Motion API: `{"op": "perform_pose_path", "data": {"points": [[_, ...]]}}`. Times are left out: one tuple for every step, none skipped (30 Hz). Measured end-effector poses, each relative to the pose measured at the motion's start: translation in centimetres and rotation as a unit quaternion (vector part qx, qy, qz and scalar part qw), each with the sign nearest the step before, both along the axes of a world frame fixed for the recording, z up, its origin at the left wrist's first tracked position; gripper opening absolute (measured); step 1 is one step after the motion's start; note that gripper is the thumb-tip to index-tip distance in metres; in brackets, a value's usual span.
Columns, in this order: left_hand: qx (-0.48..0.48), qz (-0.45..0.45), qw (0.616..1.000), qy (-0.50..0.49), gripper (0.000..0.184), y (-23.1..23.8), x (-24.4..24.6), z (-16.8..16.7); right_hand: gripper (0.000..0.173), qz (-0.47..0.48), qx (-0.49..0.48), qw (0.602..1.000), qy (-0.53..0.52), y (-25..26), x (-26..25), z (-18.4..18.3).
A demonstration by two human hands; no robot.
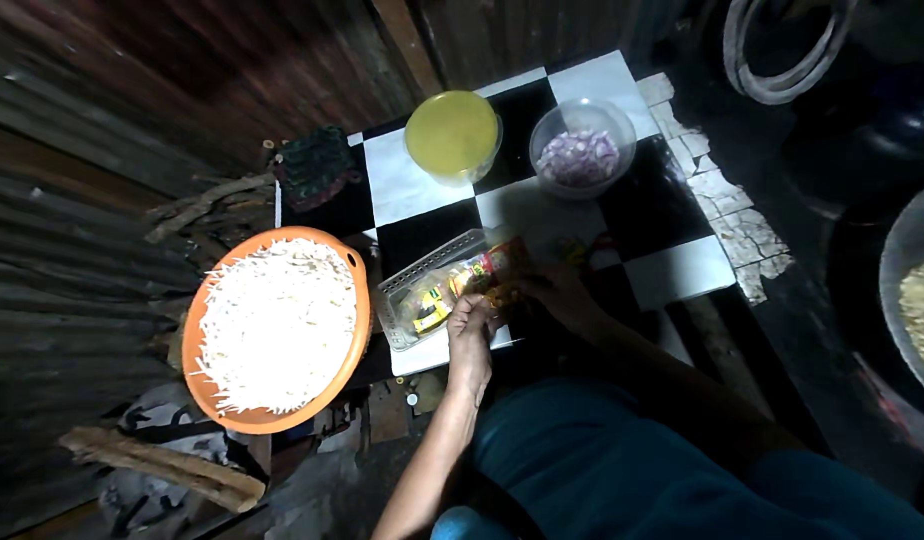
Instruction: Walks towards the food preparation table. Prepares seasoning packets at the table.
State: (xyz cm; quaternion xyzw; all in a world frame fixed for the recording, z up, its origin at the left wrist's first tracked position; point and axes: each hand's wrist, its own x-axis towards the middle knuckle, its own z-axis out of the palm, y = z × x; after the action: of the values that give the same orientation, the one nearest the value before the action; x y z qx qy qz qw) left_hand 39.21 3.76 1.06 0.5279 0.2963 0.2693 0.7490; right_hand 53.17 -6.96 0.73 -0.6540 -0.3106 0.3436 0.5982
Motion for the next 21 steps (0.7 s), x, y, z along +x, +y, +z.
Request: {"op": "perform_pose_path", "data": {"points": [[-0.007,-0.001,1.000,0.006,0.022,-0.1,0.0,-0.1,0.022,-0.007,0.000,1.000,-0.008,-0.1,-0.1,0.0],[-0.005,-0.004,1.000,0.017,0.021,-0.2,0.0,-0.1,0.022,-0.014,-0.002,1.000,-0.018,-0.1,-0.1,0.0],[0.013,-0.004,0.999,0.031,0.020,-0.3,0.1,-0.2,0.021,-0.019,-0.005,0.999,-0.032,-0.2,-0.2,-0.1],[0.055,-0.006,0.997,0.045,0.017,-0.4,0.1,-0.4,0.022,-0.021,-0.009,0.999,-0.044,-0.3,-0.2,-0.1],[0.118,-0.018,0.991,0.060,0.014,-0.3,0.0,-0.6,0.023,-0.023,-0.013,0.998,-0.056,-0.3,-0.2,0.0],[0.189,-0.036,0.979,0.073,0.020,-0.2,-0.1,-0.7,0.023,-0.025,-0.017,0.997,-0.069,-0.4,-0.1,0.0],[0.260,-0.052,0.961,0.082,0.027,-0.2,-0.2,-0.7,0.024,-0.023,-0.020,0.996,-0.080,-0.6,-0.1,-0.1],[0.322,-0.060,0.940,0.091,0.029,-0.2,-0.2,-0.6,0.024,-0.020,-0.023,0.996,-0.088,-0.8,0.0,0.0],[0.371,-0.062,0.921,0.102,0.026,-0.2,-0.1,-0.5,0.025,-0.014,-0.025,0.995,-0.092,-0.9,0.0,0.0],[0.400,-0.062,0.908,0.112,0.021,-0.3,-0.1,-0.4,0.025,-0.008,-0.022,0.995,-0.094,-0.9,0.1,0.0],[0.406,-0.064,0.904,0.121,0.017,-0.3,-0.1,-0.3,0.025,-0.004,-0.017,0.995,-0.097,-1.0,0.2,0.0],[0.395,-0.065,0.907,0.132,0.016,-0.3,-0.1,-0.1,0.025,0.000,-0.012,0.995,-0.096,-1.1,0.3,-0.1],[0.376,-0.065,0.913,0.142,0.016,-0.3,0.0,0.0,0.025,0.003,-0.009,0.996,-0.093,-1.2,0.4,-0.2],[0.356,-0.065,0.920,0.151,0.017,-0.3,0.1,0.1,0.025,0.004,-0.011,0.996,-0.086,-1.4,0.4,-0.4],[0.332,-0.063,0.929,0.154,0.016,-0.4,0.2,0.1,0.025,0.003,-0.018,0.997,-0.069,-1.5,0.5,-0.5],[0.303,-0.061,0.938,0.154,0.015,-0.5,0.4,-0.1,0.026,0.001,-0.031,0.998,-0.047,-1.7,0.6,-0.6],[0.277,-0.057,0.947,0.152,0.013,-0.7,0.6,-0.4,0.027,-0.004,-0.043,0.999,-0.029,-1.9,0.7,-0.8],[0.261,-0.050,0.952,0.151,0.012,-0.9,0.8,-0.8,0.029,-0.008,-0.053,0.998,-0.015,-2.2,0.9,-1.0],[0.263,-0.045,0.951,0.156,0.012,-1.2,1.0,-1.2,0.032,-0.011,-0.059,0.998,-0.008,-2.6,1.0,-1.1],[0.274,-0.045,0.947,0.164,0.013,-1.6,1.3,-1.6,0.035,-0.008,-0.067,0.998,-0.003,-3.0,1.2,-1.1],[0.288,-0.048,0.940,0.176,0.014,-2.0,1.5,-1.8,0.037,-0.003,-0.073,0.997,-0.011,-3.4,1.3,-1.2]]}}
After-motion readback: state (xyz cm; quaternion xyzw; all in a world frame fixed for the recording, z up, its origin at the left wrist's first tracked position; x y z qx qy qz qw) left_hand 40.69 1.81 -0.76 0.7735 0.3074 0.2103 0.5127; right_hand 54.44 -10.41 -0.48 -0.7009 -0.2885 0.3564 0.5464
